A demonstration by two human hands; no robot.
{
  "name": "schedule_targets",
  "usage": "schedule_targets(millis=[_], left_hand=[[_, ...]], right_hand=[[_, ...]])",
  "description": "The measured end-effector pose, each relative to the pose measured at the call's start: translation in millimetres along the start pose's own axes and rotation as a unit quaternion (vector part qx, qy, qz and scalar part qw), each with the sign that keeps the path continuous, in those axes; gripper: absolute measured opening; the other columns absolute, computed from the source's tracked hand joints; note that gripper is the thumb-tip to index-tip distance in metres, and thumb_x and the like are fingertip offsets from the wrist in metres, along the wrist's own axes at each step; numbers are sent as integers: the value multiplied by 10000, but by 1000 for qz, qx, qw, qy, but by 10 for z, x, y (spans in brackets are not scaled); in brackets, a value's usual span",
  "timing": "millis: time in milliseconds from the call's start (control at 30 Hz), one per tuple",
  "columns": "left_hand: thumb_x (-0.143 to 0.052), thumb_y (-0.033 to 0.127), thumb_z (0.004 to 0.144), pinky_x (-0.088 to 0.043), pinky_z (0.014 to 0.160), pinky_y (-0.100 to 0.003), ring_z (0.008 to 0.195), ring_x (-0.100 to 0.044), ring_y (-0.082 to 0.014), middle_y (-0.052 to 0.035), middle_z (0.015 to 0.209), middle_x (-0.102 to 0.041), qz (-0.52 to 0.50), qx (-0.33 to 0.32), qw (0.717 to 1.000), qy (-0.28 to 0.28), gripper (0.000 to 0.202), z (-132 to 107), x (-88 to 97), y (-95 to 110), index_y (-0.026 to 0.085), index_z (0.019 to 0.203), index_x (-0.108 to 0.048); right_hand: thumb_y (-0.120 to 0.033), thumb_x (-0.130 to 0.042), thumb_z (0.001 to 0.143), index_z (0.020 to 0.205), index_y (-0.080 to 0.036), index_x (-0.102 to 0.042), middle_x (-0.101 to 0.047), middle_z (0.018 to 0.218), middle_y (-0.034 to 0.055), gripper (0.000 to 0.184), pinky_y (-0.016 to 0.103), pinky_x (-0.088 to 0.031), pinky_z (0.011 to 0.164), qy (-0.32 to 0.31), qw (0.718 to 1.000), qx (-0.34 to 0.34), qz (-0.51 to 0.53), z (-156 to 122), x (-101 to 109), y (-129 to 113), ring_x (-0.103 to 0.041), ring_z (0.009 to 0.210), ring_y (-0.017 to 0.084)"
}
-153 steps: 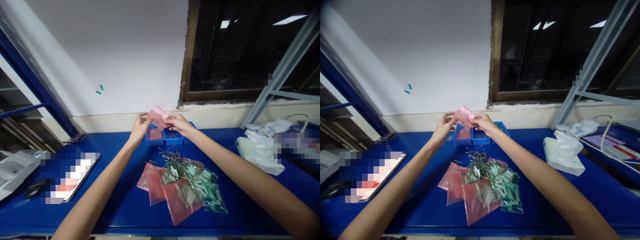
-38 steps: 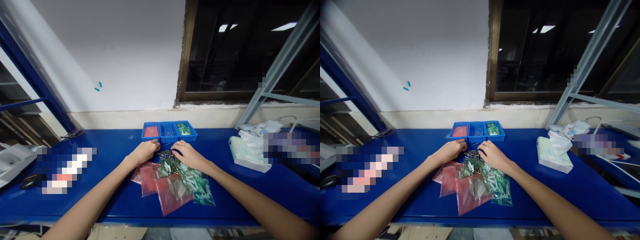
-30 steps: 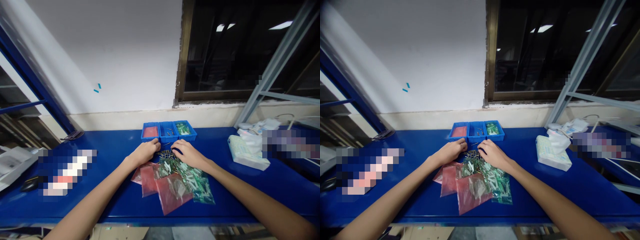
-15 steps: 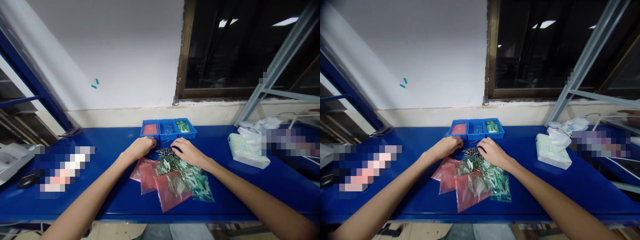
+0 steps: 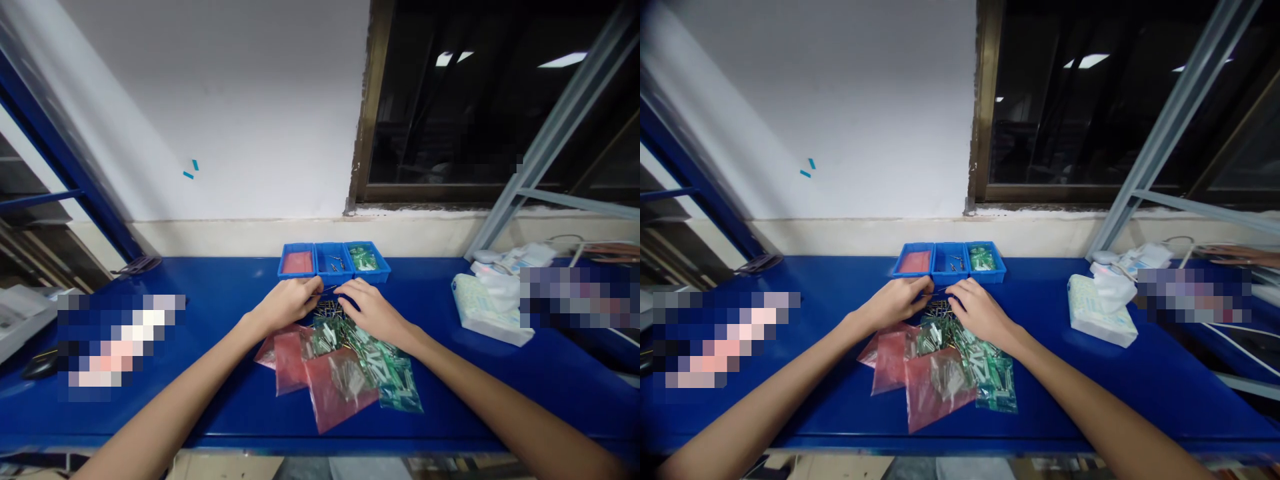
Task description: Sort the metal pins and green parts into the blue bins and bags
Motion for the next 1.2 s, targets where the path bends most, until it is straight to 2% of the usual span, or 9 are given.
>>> schedule_targets(millis=[133,233,367,500,600,733,1033,1133,1200], left_hand=[[-429,240,1029,-483,677,-260,810,-633,-166,-62,940,-656,-11,-32,999,37,172,-6,-21,153,171,1148,-531],[-395,267,1050,-504,691,-263,840,-615,-170,-67,936,-637,-2,-58,996,60,202,-6,-37,229,170,1149,-542],[-372,268,1059,-516,704,-272,851,-596,-171,-68,934,-623,6,-77,993,95,222,-9,-56,237,165,1113,-561],[-387,239,1049,-518,687,-252,866,-600,-149,-76,1067,-597,-4,-61,989,132,216,-19,-45,217,184,1155,-567],[-397,252,1045,-499,635,-243,810,-588,-144,-64,981,-593,16,-63,988,139,230,-23,-44,210,179,1082,-612],[-413,247,1043,-513,679,-270,820,-595,-165,-59,888,-609,17,-76,987,138,248,-23,-85,177,159,1018,-644],[-511,217,1015,-551,820,-284,901,-652,-153,-66,1006,-684,-140,-45,969,197,155,-2,-66,195,154,1089,-631],[-565,213,991,-555,804,-270,878,-677,-145,-57,1021,-716,-185,-44,958,214,178,12,-33,249,159,1150,-626],[-604,219,972,-554,785,-254,852,-690,-140,-42,992,-736,-205,-41,953,218,152,21,-23,273,168,1102,-664]], right_hand=[[-195,-487,997,1021,-191,-666,-673,1020,82,181,388,-487,913,-2,1000,10,-3,0,-24,-52,-589,993,228],[-179,-495,992,954,-190,-663,-659,978,78,173,386,-484,909,1,1000,23,-7,-6,-43,-39,-584,969,227],[-183,-503,993,929,-195,-667,-654,1000,75,176,377,-477,910,16,999,34,-8,-17,-38,-28,-568,983,228],[-199,-495,1002,890,-191,-651,-650,945,66,192,367,-459,873,28,999,19,-10,-7,-31,-64,-565,936,221],[-202,-509,996,820,-193,-611,-621,853,44,203,344,-441,820,31,1000,-4,-1,2,-31,-113,-559,851,200],[-202,-502,996,768,-197,-562,-579,774,20,235,310,-417,752,29,999,-10,25,-2,-13,-199,-542,774,176],[-260,-624,951,987,-201,-612,-641,883,29,70,310,-430,796,61,996,-31,56,-1,-39,-120,-567,871,192],[-244,-620,954,967,-196,-631,-666,914,36,51,316,-427,798,72,996,-24,52,-6,-66,-87,-579,887,197],[-238,-588,972,908,-196,-645,-670,877,32,96,311,-427,770,72,996,-21,57,-11,-69,-96,-588,849,189]])
Point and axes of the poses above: each hand's wrist, its own z-axis towards the middle knuckle, its own x-axis out of the back of the hand, y = z × x, the point moved 1 cm from there along z, towards the middle knuckle
